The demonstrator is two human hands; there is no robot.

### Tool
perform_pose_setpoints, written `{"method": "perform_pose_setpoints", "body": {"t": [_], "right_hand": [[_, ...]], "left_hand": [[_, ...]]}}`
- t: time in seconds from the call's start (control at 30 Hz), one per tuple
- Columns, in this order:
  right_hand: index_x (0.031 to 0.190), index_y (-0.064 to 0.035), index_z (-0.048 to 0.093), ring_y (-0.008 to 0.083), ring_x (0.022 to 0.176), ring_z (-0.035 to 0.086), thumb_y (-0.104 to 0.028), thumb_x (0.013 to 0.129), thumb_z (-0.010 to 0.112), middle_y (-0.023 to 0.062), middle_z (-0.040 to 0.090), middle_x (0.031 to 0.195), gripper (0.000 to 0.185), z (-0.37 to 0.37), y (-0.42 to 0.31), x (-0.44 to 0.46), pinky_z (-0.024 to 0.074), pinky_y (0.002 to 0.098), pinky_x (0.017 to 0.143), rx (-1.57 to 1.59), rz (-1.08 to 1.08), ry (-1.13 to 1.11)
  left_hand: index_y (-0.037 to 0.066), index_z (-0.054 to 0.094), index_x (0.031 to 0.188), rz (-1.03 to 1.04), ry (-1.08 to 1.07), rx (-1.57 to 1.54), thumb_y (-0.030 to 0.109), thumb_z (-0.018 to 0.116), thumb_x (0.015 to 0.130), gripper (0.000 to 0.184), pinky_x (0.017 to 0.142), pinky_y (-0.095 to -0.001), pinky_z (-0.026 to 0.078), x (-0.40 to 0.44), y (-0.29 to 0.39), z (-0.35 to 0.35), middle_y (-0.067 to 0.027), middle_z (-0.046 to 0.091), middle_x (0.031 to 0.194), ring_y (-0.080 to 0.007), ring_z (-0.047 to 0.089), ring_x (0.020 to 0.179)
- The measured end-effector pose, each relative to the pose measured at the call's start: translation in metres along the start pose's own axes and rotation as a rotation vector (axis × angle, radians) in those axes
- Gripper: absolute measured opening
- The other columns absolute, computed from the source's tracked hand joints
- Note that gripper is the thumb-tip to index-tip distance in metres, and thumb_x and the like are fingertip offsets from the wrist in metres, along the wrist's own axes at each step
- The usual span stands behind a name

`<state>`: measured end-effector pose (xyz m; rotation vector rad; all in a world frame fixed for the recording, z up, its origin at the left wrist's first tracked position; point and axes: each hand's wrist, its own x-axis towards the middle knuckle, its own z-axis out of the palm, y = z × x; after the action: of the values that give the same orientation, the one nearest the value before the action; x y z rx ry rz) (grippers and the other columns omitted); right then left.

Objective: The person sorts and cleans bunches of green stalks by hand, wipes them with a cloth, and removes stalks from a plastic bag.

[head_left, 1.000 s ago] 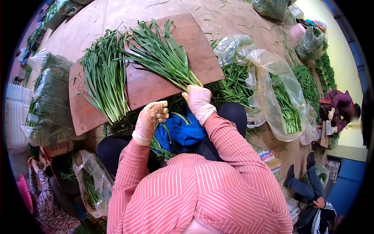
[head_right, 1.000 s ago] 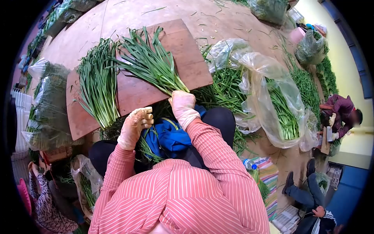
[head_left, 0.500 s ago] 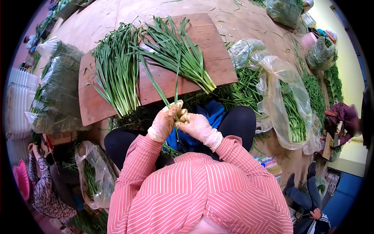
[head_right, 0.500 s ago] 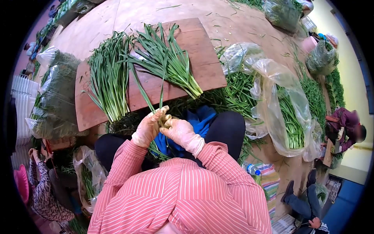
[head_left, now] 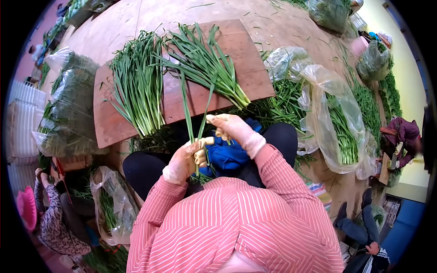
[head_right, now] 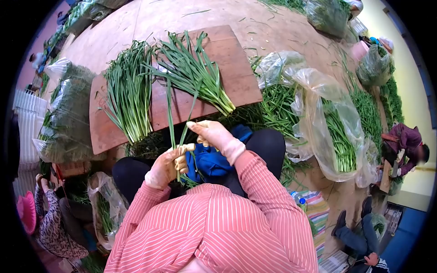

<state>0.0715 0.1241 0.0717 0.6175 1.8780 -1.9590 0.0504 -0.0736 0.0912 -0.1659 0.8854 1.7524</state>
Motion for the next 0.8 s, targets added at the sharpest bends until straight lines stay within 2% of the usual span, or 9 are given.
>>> {"method": "perform_pose_setpoints", "body": {"t": [0.2,0.47,0.53,0.57,0.6,0.63,0.67,0.73,0.8], "right_hand": [[0.091,-0.0127,0.069,0.0029,0.049,0.041,-0.037,0.088,0.058,-0.0058,0.052,0.060,0.027,-0.003,-0.010,0.020,0.0305,0.0163,0.045,0.404,-0.124,-0.087],[0.095,-0.0083,0.069,0.0020,0.051,0.048,-0.019,0.089,0.059,-0.0024,0.064,0.071,0.016,-0.058,-0.053,-0.042,0.0353,0.0159,0.044,-0.050,-0.177,-0.075],[0.095,-0.0087,0.070,0.0037,0.052,0.050,-0.022,0.088,0.059,0.0013,0.068,0.080,0.018,-0.098,-0.030,-0.027,0.0379,0.0180,0.046,0.004,-0.338,0.188],[0.094,-0.0096,0.069,0.0100,0.053,0.054,-0.022,0.088,0.057,0.0045,0.067,0.076,0.018,-0.114,-0.040,-0.025,0.0414,0.0225,0.048,-0.210,-0.112,0.467],[0.093,-0.0106,0.067,0.0193,0.060,0.059,-0.019,0.084,0.058,0.0075,0.065,0.072,0.016,-0.150,-0.004,-0.013,0.0469,0.0316,0.055,-1.060,-0.516,0.725],[0.101,-0.0126,0.066,0.0275,0.080,0.061,-0.021,0.078,0.063,0.0100,0.064,0.088,0.024,-0.144,-0.027,-0.018,0.0489,0.0369,0.072,-1.537,-0.138,0.734],[0.101,-0.0130,0.066,0.0266,0.081,0.061,-0.024,0.076,0.064,0.0094,0.064,0.089,0.027,-0.130,-0.024,-0.016,0.0489,0.0370,0.073,-1.488,-0.307,0.776],[0.098,-0.0134,0.067,0.0259,0.082,0.061,-0.032,0.072,0.068,0.0078,0.064,0.087,0.032,-0.107,-0.013,0.003,0.0482,0.0368,0.076,-1.309,-0.656,0.762],[0.088,-0.0103,0.068,0.0252,0.081,0.062,-0.038,0.070,0.070,0.0086,0.064,0.085,0.033,-0.065,-0.029,0.015,0.0493,0.0364,0.072,-1.447,-0.299,0.632]], "left_hand": [[-0.005,0.051,0.116,-0.135,-0.051,0.072,0.025,0.046,0.095,0.037,0.043,-0.0206,0.021,-0.049,0.007,0.001,0.0088,0.024,0.054,-0.0032,0.022,0.044],[-0.010,0.056,0.106,-0.184,-0.265,0.181,0.021,0.049,0.094,0.034,0.036,-0.0206,0.016,-0.095,0.044,-0.017,0.0101,0.027,0.047,-0.0013,0.020,0.037],[-0.013,0.054,0.104,-0.123,-0.289,0.207,0.021,0.056,0.089,0.038,0.036,-0.0207,0.017,-0.104,0.052,-0.028,0.0091,0.030,0.048,-0.0020,0.023,0.038],[-0.013,0.053,0.106,-0.073,-0.349,0.106,0.027,0.064,0.083,0.047,0.036,-0.0211,0.018,-0.104,0.054,-0.036,0.0083,0.032,0.049,-0.0027,0.024,0.037],[-0.012,0.051,0.108,0.073,-0.344,0.099,0.029,0.067,0.081,0.053,0.036,-0.0210,0.019,-0.099,0.055,-0.038,0.0083,0.032,0.050,-0.0027,0.025,0.038],[-0.012,0.049,0.111,0.217,-0.335,0.090,0.032,0.069,0.079,0.058,0.035,-0.0209,0.020,-0.094,0.056,-0.039,0.0082,0.033,0.051,-0.0028,0.026,0.038],[-0.011,0.045,0.116,0.334,-0.156,0.097,0.036,0.069,0.078,0.065,0.037,-0.0206,0.021,-0.091,0.057,-0.034,0.0089,0.030,0.053,-0.0024,0.027,0.040],[-0.005,0.042,0.123,0.507,-0.121,0.045,0.024,0.048,0.094,0.042,0.040,-0.0199,0.022,-0.065,0.057,-0.018,0.0094,0.025,0.053,-0.0021,0.023,0.041],[-0.003,0.040,0.127,0.512,-0.062,-0.108,0.018,0.045,0.095,0.039,0.043,-0.0200,0.023,-0.038,0.054,-0.014,0.0088,0.025,0.054,-0.0026,0.023,0.044]]}}
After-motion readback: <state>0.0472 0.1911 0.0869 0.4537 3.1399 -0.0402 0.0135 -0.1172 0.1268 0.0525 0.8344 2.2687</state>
